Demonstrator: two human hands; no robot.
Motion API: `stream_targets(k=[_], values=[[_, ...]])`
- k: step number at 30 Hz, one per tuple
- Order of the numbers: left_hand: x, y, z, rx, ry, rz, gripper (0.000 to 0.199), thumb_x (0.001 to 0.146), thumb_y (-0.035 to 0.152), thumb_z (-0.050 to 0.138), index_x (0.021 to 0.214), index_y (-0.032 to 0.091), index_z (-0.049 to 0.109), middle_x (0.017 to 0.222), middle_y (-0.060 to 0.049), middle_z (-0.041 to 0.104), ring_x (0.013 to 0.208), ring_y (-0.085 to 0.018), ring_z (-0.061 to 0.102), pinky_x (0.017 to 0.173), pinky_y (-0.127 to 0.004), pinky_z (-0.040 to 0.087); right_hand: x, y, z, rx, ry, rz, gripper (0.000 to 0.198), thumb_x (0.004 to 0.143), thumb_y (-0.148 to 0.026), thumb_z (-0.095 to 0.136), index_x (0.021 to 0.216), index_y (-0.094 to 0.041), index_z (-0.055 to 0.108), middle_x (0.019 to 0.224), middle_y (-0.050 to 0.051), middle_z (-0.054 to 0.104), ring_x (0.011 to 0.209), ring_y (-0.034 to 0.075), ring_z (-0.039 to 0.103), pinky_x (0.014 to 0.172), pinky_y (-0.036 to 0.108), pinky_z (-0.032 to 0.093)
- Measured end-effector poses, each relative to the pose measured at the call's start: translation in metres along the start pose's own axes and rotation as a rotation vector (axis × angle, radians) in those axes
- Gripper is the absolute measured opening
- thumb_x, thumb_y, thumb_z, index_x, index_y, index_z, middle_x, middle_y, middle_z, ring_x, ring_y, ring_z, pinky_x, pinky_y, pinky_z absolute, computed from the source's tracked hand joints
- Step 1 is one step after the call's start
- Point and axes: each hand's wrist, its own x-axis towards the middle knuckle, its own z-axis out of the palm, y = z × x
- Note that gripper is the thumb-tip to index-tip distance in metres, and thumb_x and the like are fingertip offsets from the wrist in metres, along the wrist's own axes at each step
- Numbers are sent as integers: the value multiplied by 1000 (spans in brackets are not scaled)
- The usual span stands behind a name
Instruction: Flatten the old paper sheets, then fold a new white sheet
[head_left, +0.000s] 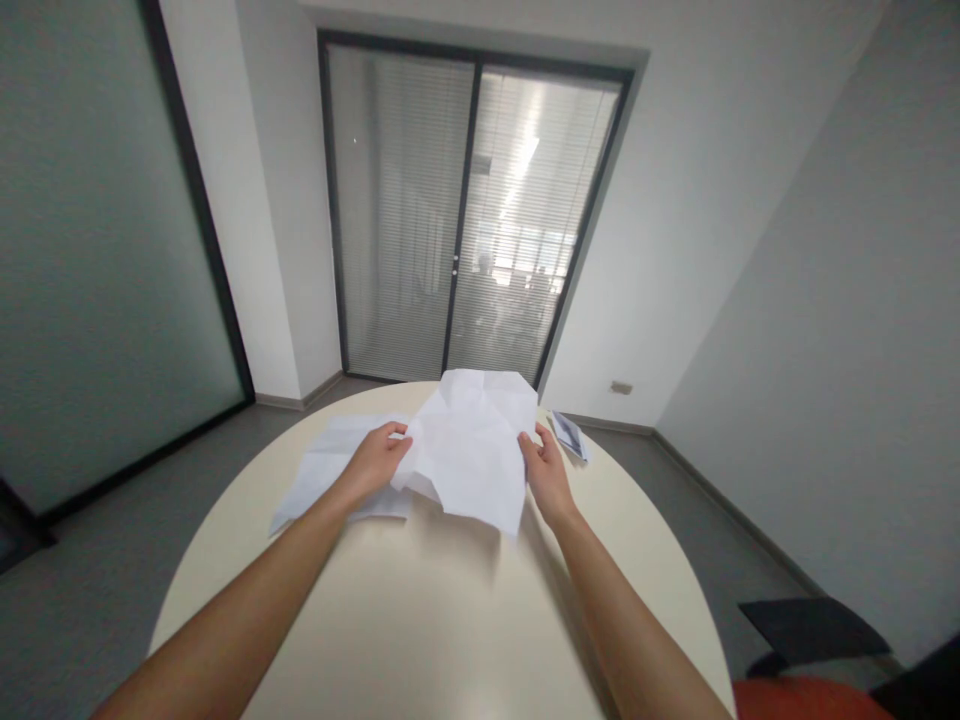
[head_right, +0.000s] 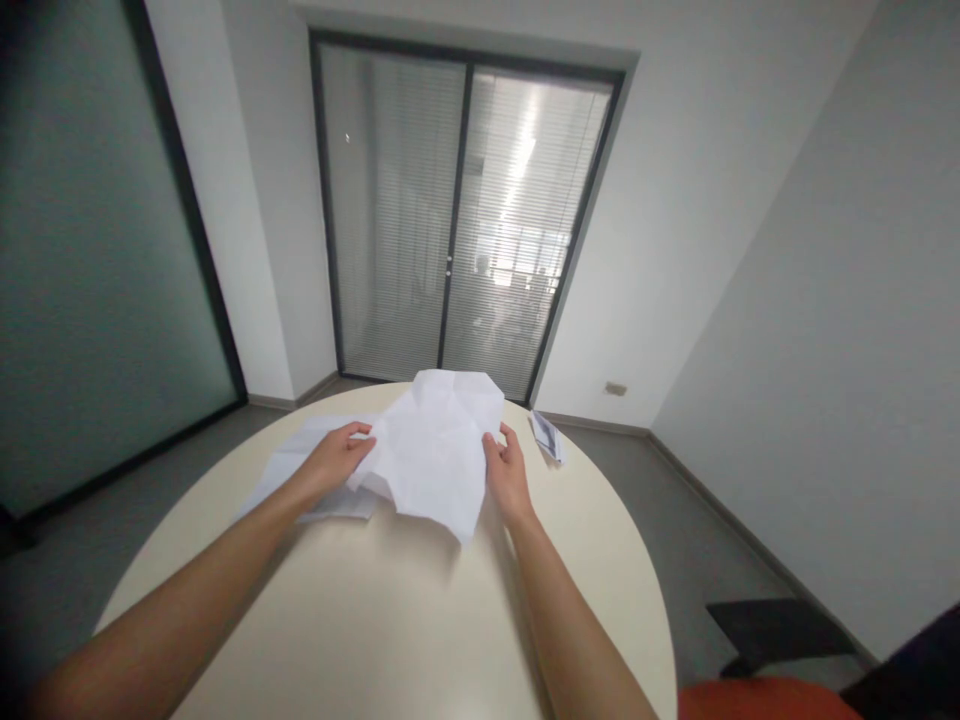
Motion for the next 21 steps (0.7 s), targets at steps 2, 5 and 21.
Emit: stream_targets(k=[2,5,21], values=[[8,6,-26,37,-63,-14,42,65,45,73,95,16,68,70,-3,70,61,-20,62,49,-24,42,3,-7,10,21,-90,18,60,82,-60,63,126,-22,47,71,-3,65,59,17,60,52,27,49],[16,4,-62,63,-89,-45,46,64,49,72,98,18,66,68,0,66,58,-18,58,45,-22,38,16,-14,20,51,-183,28,71,79,-57,67,136,-25,40,88,0,69,68,16,64,58,28,52],[16,-61,-136,110,195,-171,38,58,36,73,90,18,66,65,-2,67,61,-23,63,47,-25,43,-36,-12,119,-654,-747,-380,29,90,-26,62,118,-22,69,124,8,70,116,23,62,104,38,44]])
